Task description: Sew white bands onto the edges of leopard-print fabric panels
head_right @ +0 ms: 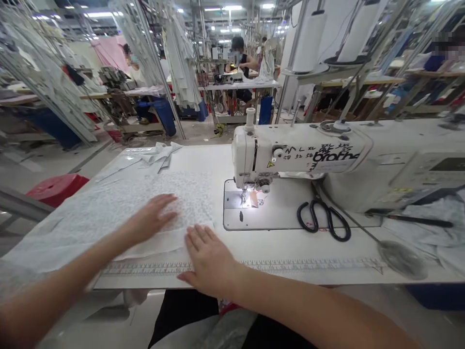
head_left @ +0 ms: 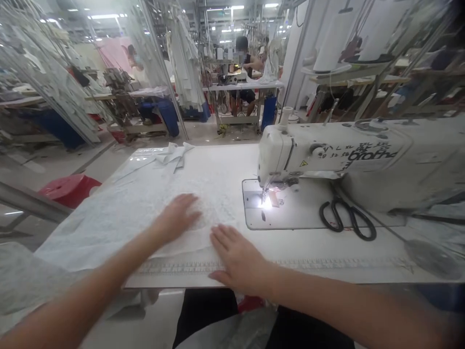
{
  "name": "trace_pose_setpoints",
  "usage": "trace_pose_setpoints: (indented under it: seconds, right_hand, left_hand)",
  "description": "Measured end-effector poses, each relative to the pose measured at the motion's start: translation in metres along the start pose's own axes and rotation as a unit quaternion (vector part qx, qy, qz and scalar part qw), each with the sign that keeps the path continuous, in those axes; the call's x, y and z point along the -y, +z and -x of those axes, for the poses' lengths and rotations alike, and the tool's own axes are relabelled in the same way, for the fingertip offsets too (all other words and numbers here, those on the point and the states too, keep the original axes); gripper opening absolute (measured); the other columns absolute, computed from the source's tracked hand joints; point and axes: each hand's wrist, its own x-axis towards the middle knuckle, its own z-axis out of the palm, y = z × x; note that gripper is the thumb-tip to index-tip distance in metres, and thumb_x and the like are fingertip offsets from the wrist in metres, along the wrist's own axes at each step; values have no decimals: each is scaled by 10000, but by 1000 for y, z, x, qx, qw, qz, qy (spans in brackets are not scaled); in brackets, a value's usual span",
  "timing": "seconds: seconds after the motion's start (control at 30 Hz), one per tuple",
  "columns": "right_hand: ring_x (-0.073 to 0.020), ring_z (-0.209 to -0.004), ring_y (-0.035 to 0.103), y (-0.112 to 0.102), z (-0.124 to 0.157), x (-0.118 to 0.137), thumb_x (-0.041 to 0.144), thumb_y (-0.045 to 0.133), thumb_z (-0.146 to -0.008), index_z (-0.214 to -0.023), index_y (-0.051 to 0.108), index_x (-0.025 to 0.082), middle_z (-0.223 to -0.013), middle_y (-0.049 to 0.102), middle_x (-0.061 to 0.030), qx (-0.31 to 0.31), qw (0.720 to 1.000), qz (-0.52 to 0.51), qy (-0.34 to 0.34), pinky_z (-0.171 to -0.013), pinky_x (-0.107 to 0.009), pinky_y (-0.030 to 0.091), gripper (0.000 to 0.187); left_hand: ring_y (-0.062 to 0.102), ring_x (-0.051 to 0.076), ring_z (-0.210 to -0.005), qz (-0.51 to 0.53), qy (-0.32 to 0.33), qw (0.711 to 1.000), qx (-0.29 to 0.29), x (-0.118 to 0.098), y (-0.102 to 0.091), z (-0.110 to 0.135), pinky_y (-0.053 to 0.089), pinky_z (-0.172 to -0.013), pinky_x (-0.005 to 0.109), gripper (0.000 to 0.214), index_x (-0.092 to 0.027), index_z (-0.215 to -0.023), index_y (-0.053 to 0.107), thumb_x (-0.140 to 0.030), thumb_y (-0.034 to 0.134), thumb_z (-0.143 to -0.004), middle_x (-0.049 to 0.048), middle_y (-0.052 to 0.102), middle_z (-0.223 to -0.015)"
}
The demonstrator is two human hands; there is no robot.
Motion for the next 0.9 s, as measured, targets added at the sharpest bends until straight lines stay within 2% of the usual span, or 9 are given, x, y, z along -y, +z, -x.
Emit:
trace_pose_setpoints:
  seconds: [0.1, 0.2, 0.33, 0.43, 0.5, 0.6, 0.7, 0.77, 0.9]
  right_hand:
    - [-304, -1321, 253, -15, 29, -32, 403, 461, -891, -1324, 372, -34, -1400, 326, -225, -33, 998, 48, 19, -1091, -455, 265, 621]
    - [-294, -1273, 351, -31, 46, -63, 342, 484, -883, -1282, 441, -2, -1338, 434, -211, -62, 994, 90, 9, -1063, -469, 312, 529]
    - [-294, -1255, 373, -48, 53, -94, 349, 477, -885, -1273, 458, 33, -1308, 480, -181, -72, 990, 118, -6, -1051, -486, 316, 500]
    - [-289, -1246, 382, -54, 57, -113, 364, 457, -896, -1285, 452, 60, -1306, 489, -155, -73, 990, 121, 7, -1054, -484, 305, 494]
    - [-280, -1234, 395, -55, 60, -122, 360, 443, -901, -1283, 458, 81, -1300, 500, -136, -82, 990, 116, 18, -1054, -481, 303, 473]
    - [-278, -1219, 406, -55, 64, -129, 338, 429, -898, -1245, 494, 81, -1280, 519, -124, -109, 988, 107, 32, -1051, -475, 306, 436]
    - [-276, -1208, 410, -54, 66, -130, 297, 430, -892, -1205, 521, 81, -1249, 544, -123, -135, 985, 99, 41, -1041, -478, 317, 391]
    - [-271, -1191, 426, -54, 66, -130, 279, 445, -883, -1189, 529, 97, -1222, 562, -123, -149, 984, 92, 40, -1021, -481, 342, 366]
    - [-260, -1172, 442, -55, 66, -132, 277, 463, -871, -1206, 516, 110, -1214, 566, -118, -155, 984, 81, 37, -1003, -469, 365, 377]
  left_hand:
    - [221, 307, -1339, 5, 88, 995, 43, -15, 1, -29, 276, -996, 591, 491, -257, -1327, 381, -463, 358, -883, 58, 310, -1446]
    - [194, 331, -1342, -4, 136, 990, 46, -43, 11, -53, 280, -951, 622, 481, -238, -1341, 347, -441, 315, -907, 82, 266, -1463]
    - [219, 308, -1335, -7, 183, 982, 38, -70, 22, -75, 324, -936, 571, 441, -244, -1317, 359, -409, 332, -909, 83, 307, -1444]
    - [248, 318, -1314, -7, 213, 977, 28, -82, 25, -91, 361, -902, 544, 367, -231, -1226, 449, -380, 351, -905, 98, 392, -1381]
    - [332, 330, -1253, -3, 228, 973, 24, -89, 26, -101, 372, -878, 537, 306, -211, -1096, 532, -371, 357, -902, 116, 500, -1257]
    - [508, 310, -1025, -1, 235, 972, 22, -95, 27, -114, 373, -853, 533, 294, -179, -918, 578, -373, 357, -902, 121, 605, -979]
    - [559, 262, -835, -5, 239, 971, 16, -98, 27, -119, 384, -842, 503, 289, -170, -844, 577, -375, 381, -897, 82, 596, -742]
    - [563, 246, -829, 1, 240, 971, -6, -99, 26, -114, 395, -857, 472, 251, -169, -826, 573, -352, 414, -889, 66, 587, -716]
    - [522, 216, -1034, 71, 306, 949, -5, -98, 23, -90, 404, -917, 403, 193, -175, -969, 564, -242, 399, -896, 82, 594, -1048]
